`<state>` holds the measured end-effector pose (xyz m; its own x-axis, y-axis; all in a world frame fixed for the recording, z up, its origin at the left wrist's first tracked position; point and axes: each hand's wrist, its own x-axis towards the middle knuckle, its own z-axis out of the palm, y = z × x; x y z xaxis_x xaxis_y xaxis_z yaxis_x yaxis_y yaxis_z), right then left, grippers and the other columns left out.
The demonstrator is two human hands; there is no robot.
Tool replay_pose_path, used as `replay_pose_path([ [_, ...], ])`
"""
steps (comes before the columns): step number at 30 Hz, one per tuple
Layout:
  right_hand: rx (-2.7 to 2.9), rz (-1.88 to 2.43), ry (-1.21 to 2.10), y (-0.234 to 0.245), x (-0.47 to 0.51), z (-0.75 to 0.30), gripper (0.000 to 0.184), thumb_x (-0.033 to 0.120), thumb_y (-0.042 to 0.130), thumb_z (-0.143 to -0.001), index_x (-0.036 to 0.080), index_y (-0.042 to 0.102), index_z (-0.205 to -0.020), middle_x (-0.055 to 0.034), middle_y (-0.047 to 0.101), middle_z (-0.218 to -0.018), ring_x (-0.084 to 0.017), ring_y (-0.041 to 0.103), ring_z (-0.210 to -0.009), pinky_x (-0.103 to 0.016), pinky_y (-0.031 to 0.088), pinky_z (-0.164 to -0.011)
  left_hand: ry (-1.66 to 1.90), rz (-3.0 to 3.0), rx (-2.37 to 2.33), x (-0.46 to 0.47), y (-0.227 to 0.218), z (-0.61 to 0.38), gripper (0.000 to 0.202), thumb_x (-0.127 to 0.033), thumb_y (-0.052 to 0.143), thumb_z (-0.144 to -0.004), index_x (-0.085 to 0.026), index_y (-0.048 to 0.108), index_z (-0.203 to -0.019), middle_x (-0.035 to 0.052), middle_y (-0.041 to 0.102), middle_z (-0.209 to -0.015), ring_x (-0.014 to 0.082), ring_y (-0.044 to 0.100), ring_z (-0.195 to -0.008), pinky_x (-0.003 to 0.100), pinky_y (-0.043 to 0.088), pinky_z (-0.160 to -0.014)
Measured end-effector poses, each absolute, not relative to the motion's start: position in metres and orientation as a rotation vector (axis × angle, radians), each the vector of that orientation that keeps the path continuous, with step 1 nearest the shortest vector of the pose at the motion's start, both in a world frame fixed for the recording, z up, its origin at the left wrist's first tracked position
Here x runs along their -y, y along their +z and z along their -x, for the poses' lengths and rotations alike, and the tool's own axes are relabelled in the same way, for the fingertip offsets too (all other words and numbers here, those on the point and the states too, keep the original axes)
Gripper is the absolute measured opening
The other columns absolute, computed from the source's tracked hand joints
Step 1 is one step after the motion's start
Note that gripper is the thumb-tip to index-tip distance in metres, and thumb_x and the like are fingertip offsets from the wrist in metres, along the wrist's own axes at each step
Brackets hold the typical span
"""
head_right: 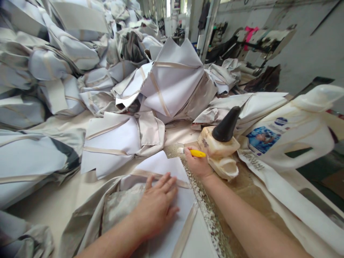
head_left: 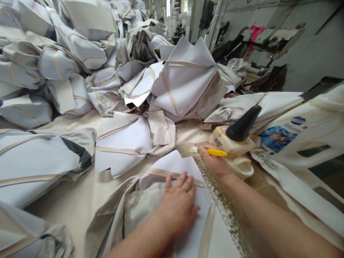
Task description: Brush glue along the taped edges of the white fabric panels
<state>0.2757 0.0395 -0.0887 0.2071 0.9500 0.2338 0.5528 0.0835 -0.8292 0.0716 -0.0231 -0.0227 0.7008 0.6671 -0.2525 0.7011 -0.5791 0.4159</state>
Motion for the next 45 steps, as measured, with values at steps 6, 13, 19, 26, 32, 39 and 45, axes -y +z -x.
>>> replay_pose_path([
  [6, 1.232, 1.622, 0.586, -0.064, 0.005, -0.295, 0.029, 0.047, 0.050, -0.085, 0.018, 0.056, -0.082, -0.0018, 0.057, -0.071, -0.018, 0.054, -0.067, -0.028, 0.044, -0.062, -0.113, -2.225, -1.648, -0.038, -0.010, -0.010, 0.060, -0.041, 0.061, -0.069, -0.023, 0.046, -0.125, 0.0097, 0.050, -0.130, 0.0310, 0.042, -0.121, 0.048, 0.033, -0.097],
  [13, 0.971, 1.577, 0.696, -0.046, 0.043, -0.309, 0.039, 0.056, 0.054, -0.080, 0.018, 0.057, -0.075, -0.0011, 0.054, -0.061, -0.016, 0.053, -0.057, -0.027, 0.044, -0.053, -0.183, -2.180, -1.566, -0.050, 0.009, -0.003, 0.017, -0.025, 0.049, -0.072, -0.019, 0.062, -0.080, 0.0009, 0.064, -0.077, 0.0175, 0.059, -0.074, 0.024, 0.041, -0.064],
  [19, 0.844, 1.427, 0.636, -0.030, 0.063, -0.340, 0.034, 0.051, 0.061, -0.078, 0.018, 0.060, -0.077, 0.0032, 0.049, -0.054, -0.013, 0.051, -0.053, -0.023, 0.042, -0.049, 0.449, -2.700, -1.588, -0.024, 0.145, -0.010, 0.018, -0.028, 0.042, -0.078, -0.020, 0.058, -0.074, -0.0011, 0.054, -0.068, 0.0149, 0.051, -0.065, 0.025, 0.040, -0.064],
  [26, 0.712, 1.393, 0.537, -0.010, 0.084, -0.367, 0.031, 0.047, 0.067, -0.073, 0.017, 0.059, -0.073, 0.0023, 0.046, -0.052, -0.015, 0.050, -0.053, -0.027, 0.042, -0.051, 0.574, -3.517, -0.930, 0.061, 0.143, -0.026, 0.014, -0.019, 0.043, -0.083, -0.022, 0.057, -0.083, 0.0032, 0.059, -0.072, 0.0190, 0.053, -0.068, 0.030, 0.042, -0.061],
  [32, 0.712, 1.469, 0.591, -0.018, 0.099, -0.378, 0.033, 0.052, 0.065, -0.075, 0.019, 0.060, -0.076, 0.0012, 0.044, -0.053, -0.017, 0.050, -0.056, -0.031, 0.040, -0.055, -0.361, -2.713, -0.600, 0.148, 0.013, -0.031, 0.013, -0.017, 0.053, -0.082, -0.022, 0.064, -0.083, 0.0038, 0.067, -0.073, 0.0169, 0.061, -0.069, 0.025, 0.048, -0.058],
  [39, 0.913, 1.490, 0.761, -0.025, 0.081, -0.336, 0.034, 0.053, 0.060, -0.076, 0.019, 0.059, -0.078, 0.0005, 0.053, -0.060, -0.017, 0.053, -0.057, -0.028, 0.043, -0.054, -0.093, -2.496, -0.973, 0.061, 0.031, -0.054, 0.035, -0.032, 0.040, -0.090, -0.028, 0.049, -0.123, 0.0062, 0.056, -0.122, 0.0220, 0.049, -0.112, 0.041, 0.039, -0.095],
  [45, 1.207, 1.594, 0.865, -0.046, 0.050, -0.298, 0.030, 0.049, 0.052, -0.080, 0.019, 0.058, -0.077, 0.0002, 0.056, -0.063, -0.018, 0.054, -0.060, -0.028, 0.043, -0.057, -0.375, -2.468, -1.072, 0.001, -0.025, -0.082, 0.038, -0.042, 0.045, -0.084, -0.029, 0.050, -0.120, 0.0024, 0.042, -0.138, 0.0335, 0.018, -0.133, 0.071, 0.011, -0.097],
])
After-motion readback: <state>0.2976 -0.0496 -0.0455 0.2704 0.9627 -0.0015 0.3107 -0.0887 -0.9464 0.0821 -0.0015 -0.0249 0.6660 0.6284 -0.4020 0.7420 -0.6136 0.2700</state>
